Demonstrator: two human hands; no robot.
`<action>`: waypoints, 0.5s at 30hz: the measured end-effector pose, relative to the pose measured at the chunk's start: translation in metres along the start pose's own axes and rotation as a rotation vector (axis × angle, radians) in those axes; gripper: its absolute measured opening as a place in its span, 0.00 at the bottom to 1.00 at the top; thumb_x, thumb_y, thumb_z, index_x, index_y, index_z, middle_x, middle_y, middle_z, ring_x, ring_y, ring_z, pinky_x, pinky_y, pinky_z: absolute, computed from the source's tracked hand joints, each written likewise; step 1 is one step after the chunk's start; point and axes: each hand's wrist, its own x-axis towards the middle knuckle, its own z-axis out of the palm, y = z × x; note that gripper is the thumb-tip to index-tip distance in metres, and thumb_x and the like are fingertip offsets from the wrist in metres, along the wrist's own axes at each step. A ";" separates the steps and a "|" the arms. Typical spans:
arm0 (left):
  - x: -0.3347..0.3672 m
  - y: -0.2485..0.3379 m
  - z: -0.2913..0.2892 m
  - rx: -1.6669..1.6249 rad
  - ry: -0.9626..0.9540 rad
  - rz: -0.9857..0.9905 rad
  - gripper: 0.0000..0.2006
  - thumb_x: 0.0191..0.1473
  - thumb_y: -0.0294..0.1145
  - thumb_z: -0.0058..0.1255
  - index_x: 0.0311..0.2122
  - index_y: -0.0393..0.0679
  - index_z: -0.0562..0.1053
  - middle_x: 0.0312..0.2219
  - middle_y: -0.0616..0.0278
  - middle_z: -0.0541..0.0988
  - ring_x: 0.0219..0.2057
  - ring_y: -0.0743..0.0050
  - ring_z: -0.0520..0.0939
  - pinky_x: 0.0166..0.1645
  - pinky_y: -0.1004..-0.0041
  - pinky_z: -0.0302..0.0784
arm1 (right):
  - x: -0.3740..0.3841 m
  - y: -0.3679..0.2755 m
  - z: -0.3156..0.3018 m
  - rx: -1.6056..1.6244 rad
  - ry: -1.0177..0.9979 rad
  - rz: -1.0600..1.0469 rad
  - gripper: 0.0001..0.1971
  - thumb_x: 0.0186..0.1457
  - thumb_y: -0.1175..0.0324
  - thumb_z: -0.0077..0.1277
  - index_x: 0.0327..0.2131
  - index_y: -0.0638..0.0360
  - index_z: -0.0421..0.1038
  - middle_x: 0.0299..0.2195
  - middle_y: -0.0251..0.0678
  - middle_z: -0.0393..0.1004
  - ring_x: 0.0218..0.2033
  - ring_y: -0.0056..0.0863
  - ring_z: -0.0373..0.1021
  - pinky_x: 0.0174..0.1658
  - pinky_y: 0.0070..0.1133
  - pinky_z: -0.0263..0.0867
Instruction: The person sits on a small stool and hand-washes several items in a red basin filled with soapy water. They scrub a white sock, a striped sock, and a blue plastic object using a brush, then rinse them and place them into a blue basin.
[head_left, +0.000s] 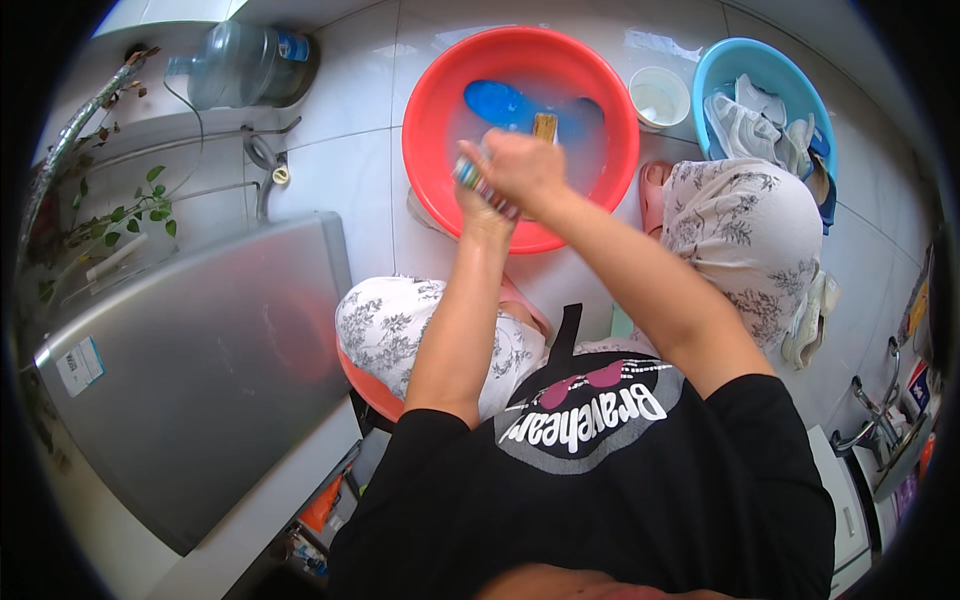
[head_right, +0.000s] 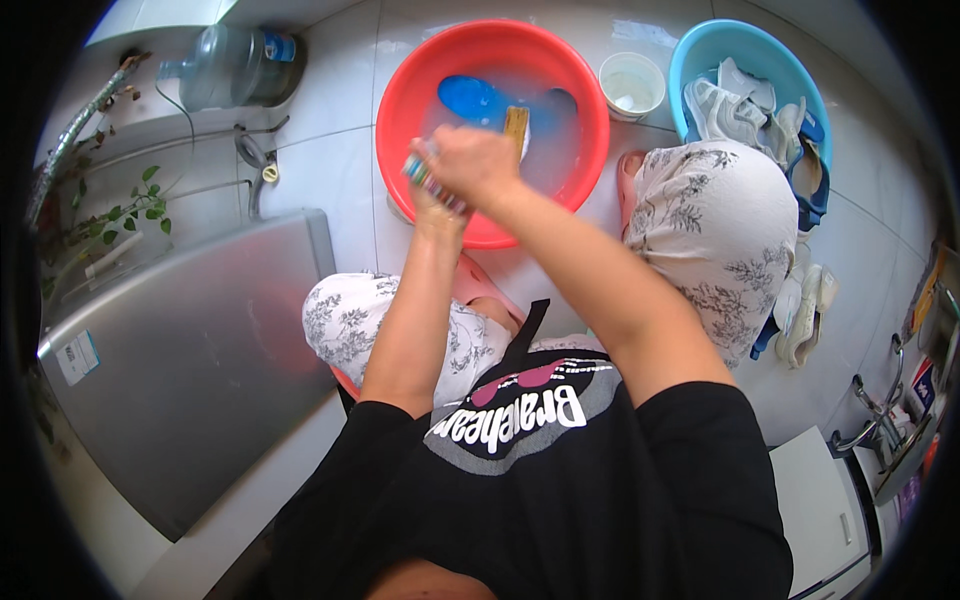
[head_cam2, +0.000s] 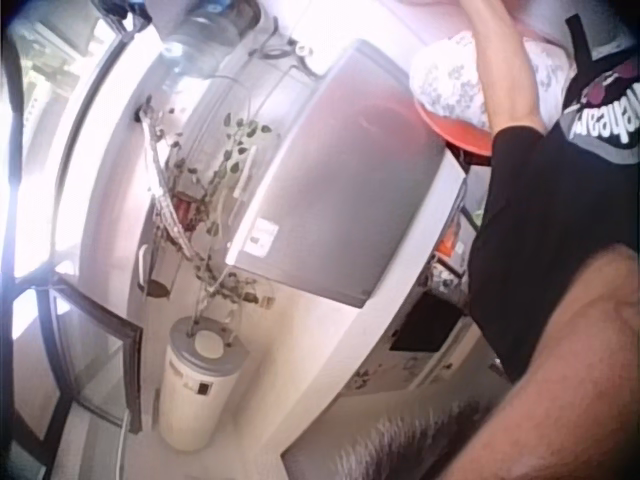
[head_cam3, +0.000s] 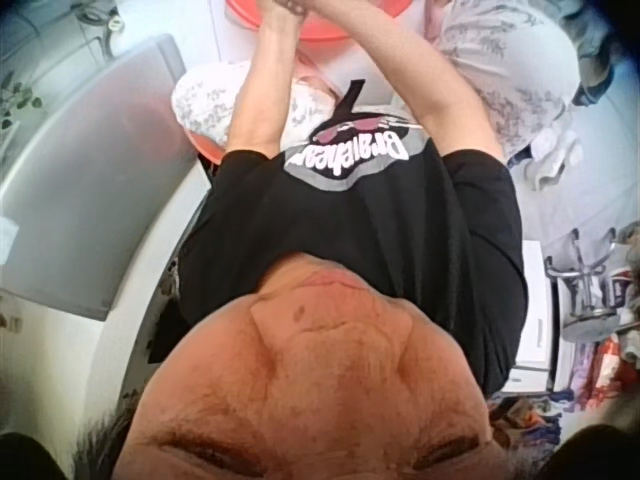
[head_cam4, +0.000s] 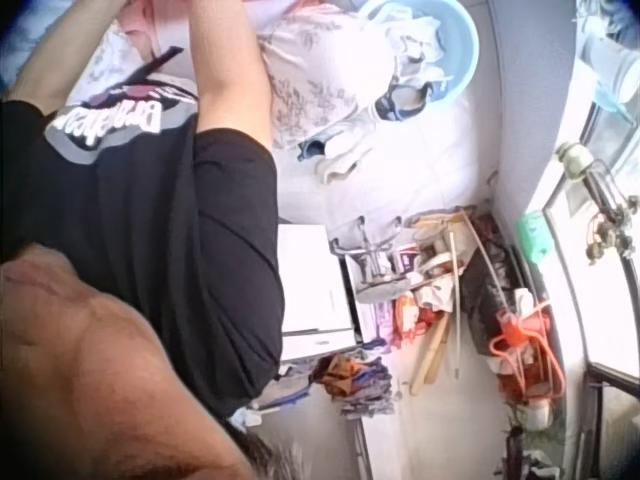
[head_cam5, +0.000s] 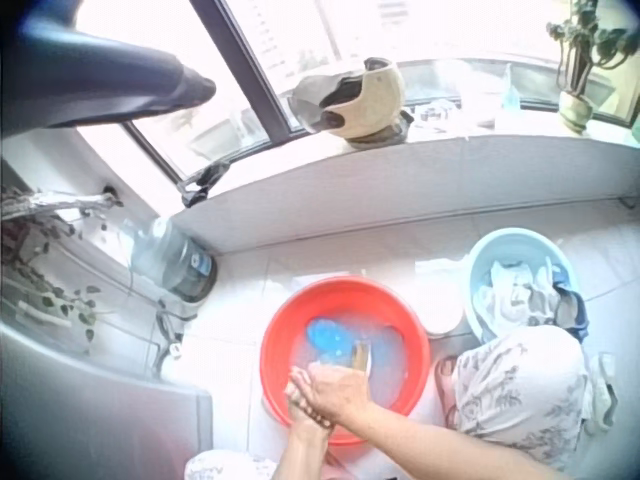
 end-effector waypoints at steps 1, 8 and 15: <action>0.041 -0.004 -0.053 -0.107 -0.466 0.180 0.18 0.58 0.55 0.40 0.38 0.53 0.72 0.25 0.70 0.69 0.27 0.73 0.71 0.31 0.71 0.70 | -0.012 -0.033 -0.008 0.164 0.090 -0.112 0.21 0.53 0.45 0.47 0.20 0.52 0.68 0.18 0.38 0.73 0.20 0.37 0.72 0.21 0.33 0.66; 0.019 -0.004 -0.017 -0.141 -0.123 0.014 0.21 0.61 0.55 0.34 0.41 0.49 0.71 0.31 0.69 0.77 0.30 0.72 0.79 0.35 0.66 0.78 | 0.020 0.008 -0.025 0.144 -0.386 0.392 0.27 0.53 0.40 0.44 0.30 0.60 0.70 0.33 0.51 0.76 0.33 0.45 0.74 0.33 0.37 0.69; 0.018 0.053 -0.028 -0.160 -0.337 0.305 0.36 0.51 0.67 0.42 0.51 0.43 0.66 0.44 0.57 0.74 0.47 0.57 0.74 0.54 0.56 0.70 | 0.024 0.030 -0.015 1.442 -0.331 0.670 0.17 0.51 0.57 0.59 0.34 0.61 0.70 0.29 0.31 0.72 0.27 0.17 0.68 0.28 0.18 0.64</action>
